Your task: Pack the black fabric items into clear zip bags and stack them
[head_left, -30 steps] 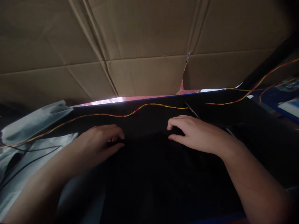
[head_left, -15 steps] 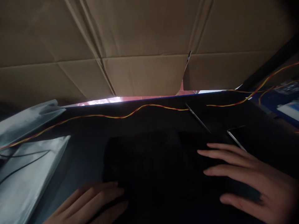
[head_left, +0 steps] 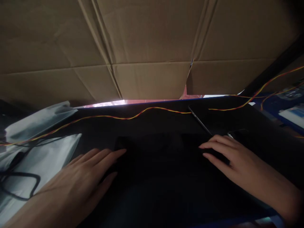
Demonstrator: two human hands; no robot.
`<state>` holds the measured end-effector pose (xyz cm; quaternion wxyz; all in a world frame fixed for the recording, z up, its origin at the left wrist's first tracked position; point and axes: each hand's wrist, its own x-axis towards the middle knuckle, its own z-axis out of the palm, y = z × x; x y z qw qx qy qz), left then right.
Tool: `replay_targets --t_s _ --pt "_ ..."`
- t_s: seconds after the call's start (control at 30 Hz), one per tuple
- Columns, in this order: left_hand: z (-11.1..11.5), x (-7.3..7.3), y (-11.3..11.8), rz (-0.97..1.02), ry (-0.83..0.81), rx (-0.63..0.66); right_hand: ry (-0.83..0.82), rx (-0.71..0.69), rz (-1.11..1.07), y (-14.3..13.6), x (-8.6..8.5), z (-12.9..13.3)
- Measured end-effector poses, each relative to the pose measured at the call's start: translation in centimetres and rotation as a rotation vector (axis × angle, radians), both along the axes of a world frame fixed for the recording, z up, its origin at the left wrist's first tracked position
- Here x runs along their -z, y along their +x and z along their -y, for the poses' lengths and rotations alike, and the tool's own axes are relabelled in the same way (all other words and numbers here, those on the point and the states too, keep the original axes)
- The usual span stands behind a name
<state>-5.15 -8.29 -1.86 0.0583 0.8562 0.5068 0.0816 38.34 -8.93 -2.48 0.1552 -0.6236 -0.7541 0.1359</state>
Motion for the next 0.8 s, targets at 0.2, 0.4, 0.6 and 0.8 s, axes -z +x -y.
replay_targets --t_s 0.2,0.4,0.6,0.8 --pt "-2.7 -1.7 7.5 -0.038 0.242 0.350 0.158 -0.074 0.065 -0.4 0.2 0.3" --pt "-6.7 2.4 8.7 0.012 0.088 0.485 0.215 -0.032 0.029 1.3 2.6 1.4" --pt "-6.8 1.9 7.2 0.114 0.073 0.441 0.361 0.366 0.006 2.8 3.1 2.4" --pt "-6.7 1.2 6.8 0.092 0.034 0.470 0.250 0.433 0.175 3.1 3.9 2.0"
